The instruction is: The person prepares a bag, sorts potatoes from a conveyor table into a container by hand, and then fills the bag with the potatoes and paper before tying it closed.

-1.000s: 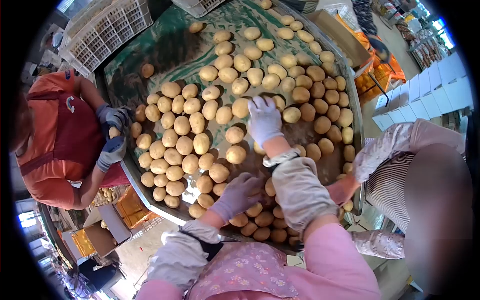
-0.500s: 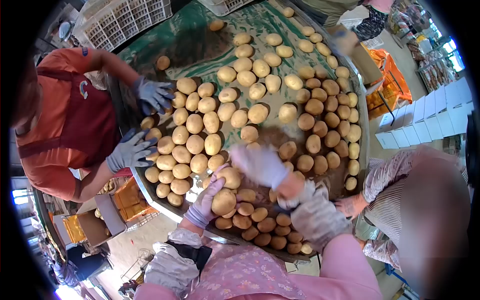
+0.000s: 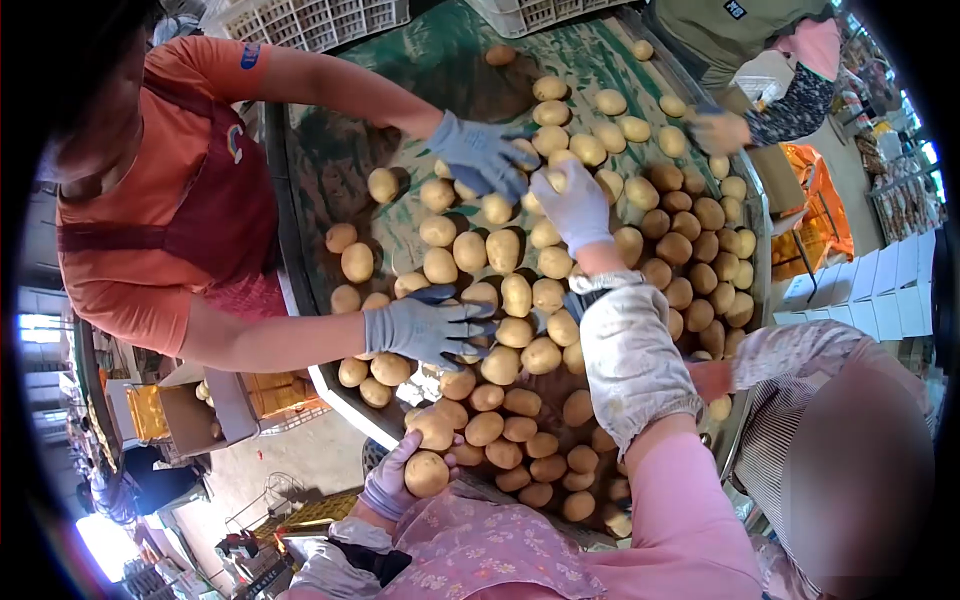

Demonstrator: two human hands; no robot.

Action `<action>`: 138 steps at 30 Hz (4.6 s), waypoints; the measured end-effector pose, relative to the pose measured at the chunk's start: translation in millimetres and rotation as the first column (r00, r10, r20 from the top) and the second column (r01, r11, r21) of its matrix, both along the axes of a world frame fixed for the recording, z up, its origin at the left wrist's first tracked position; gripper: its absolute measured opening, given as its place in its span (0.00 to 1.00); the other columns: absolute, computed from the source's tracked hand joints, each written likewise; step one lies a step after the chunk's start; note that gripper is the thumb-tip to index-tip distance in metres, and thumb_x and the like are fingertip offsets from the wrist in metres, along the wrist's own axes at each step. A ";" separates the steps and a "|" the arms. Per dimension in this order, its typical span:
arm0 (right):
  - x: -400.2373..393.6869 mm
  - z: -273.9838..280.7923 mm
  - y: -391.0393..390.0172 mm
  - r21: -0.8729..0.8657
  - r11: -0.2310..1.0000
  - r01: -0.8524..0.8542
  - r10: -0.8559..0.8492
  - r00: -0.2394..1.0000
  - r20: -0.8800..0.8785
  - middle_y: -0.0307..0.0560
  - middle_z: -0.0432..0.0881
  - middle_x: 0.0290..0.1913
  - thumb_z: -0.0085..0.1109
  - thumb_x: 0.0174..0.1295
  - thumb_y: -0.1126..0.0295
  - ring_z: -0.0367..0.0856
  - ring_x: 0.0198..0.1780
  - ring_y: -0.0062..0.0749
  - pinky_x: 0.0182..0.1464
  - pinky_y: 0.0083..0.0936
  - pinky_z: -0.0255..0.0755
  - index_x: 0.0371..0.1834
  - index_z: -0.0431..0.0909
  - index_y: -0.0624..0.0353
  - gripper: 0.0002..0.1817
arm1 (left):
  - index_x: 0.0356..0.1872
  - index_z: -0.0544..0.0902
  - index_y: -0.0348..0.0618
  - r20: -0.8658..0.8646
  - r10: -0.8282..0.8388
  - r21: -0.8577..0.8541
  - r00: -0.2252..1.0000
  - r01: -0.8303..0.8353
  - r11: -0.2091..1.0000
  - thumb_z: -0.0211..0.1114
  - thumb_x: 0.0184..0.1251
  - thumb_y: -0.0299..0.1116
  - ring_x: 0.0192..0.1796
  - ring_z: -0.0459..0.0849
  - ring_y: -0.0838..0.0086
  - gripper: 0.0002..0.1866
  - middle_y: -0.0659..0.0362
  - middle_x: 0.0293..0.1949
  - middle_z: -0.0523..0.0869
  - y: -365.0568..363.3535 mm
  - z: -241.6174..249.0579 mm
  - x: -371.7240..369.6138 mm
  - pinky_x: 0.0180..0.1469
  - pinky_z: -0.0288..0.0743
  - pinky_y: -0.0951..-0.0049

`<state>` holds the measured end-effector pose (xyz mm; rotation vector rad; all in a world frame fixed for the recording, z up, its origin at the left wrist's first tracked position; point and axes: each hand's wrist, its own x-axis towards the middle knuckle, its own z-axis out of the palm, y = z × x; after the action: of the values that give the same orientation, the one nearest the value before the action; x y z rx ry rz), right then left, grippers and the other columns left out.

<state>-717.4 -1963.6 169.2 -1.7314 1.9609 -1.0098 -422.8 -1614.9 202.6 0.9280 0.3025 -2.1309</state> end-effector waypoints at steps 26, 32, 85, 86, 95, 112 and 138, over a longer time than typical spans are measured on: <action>-22.2 10.9 189.2 0.557 0.813 -0.170 0.409 0.848 -0.338 0.60 0.82 0.59 0.65 0.63 0.43 0.83 0.58 0.59 0.58 0.51 0.78 0.73 0.67 0.41 0.37 | 0.65 0.73 0.41 -0.114 0.228 0.005 0.967 -0.229 0.973 0.64 0.74 0.57 0.53 0.85 0.60 0.32 0.49 0.58 0.81 86.5 -14.3 50.1 0.54 0.85 0.48; 61.5 32.4 347.3 0.156 0.636 -0.756 0.369 0.476 0.799 0.56 0.73 0.65 0.66 0.67 0.68 0.74 0.66 0.53 0.69 0.39 0.69 0.62 0.74 0.50 0.21 | 0.65 0.73 0.33 -0.175 0.437 0.048 0.882 -0.436 0.899 0.66 0.73 0.47 0.53 0.86 0.57 0.30 0.44 0.54 0.84 115.2 8.5 119.5 0.55 0.87 0.50; 35.5 -39.2 381.3 0.176 0.839 -0.515 0.537 0.837 -0.106 0.51 0.80 0.52 0.72 0.50 0.60 0.80 0.56 0.48 0.62 0.46 0.71 0.62 0.81 0.42 0.31 | 0.60 0.83 0.43 0.742 0.660 -0.158 -0.115 0.927 0.339 0.66 0.71 0.36 0.63 0.82 0.51 0.19 0.47 0.59 0.85 -91.6 -53.3 65.9 0.69 0.73 0.56; 21.1 -33.2 388.9 0.221 0.832 -0.509 0.533 0.844 -0.064 0.52 0.81 0.52 0.71 0.50 0.60 0.80 0.56 0.49 0.61 0.46 0.72 0.62 0.81 0.45 0.31 | 0.63 0.82 0.44 0.653 0.722 -0.061 -0.230 0.934 0.353 0.66 0.70 0.37 0.64 0.81 0.50 0.22 0.46 0.62 0.83 -119.3 -54.6 78.9 0.70 0.71 0.55; -137.5 1.3 135.9 -0.198 0.970 -0.139 0.063 0.936 -0.346 0.52 0.80 0.64 0.69 0.61 0.59 0.82 0.59 0.53 0.59 0.41 0.79 0.74 0.68 0.49 0.37 | 0.77 0.70 0.69 0.719 0.363 0.322 -0.592 0.748 0.581 0.60 0.70 0.61 0.76 0.66 0.43 0.34 0.55 0.73 0.76 -247.6 -67.0 -31.8 0.77 0.54 0.40; -121.3 -26.9 286.9 -0.061 0.995 -0.076 0.057 0.963 -0.264 0.52 0.79 0.62 0.74 0.54 0.68 0.79 0.62 0.52 0.64 0.45 0.75 0.70 0.73 0.46 0.37 | 0.68 0.80 0.67 0.915 0.307 0.018 0.262 0.734 -0.679 0.62 0.71 0.53 0.81 0.61 0.58 0.26 0.58 0.77 0.68 5.2 -59.0 -156.7 0.76 0.48 0.27; 11.8 23.9 406.8 0.331 0.882 -0.335 0.393 0.911 -0.122 0.56 0.70 0.73 0.65 0.56 0.68 0.70 0.71 0.61 0.69 0.54 0.68 0.64 0.78 0.47 0.28 | 0.46 0.81 0.51 0.494 0.185 0.075 0.850 -0.254 0.964 0.68 0.67 0.59 0.33 0.84 0.70 0.23 0.58 0.38 0.86 32.8 -40.7 140.2 0.23 0.76 0.80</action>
<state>-705.6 -1556.8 193.1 -1.9659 1.6836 -0.4028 -282.6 -1582.1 161.9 1.3994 0.2857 -1.6156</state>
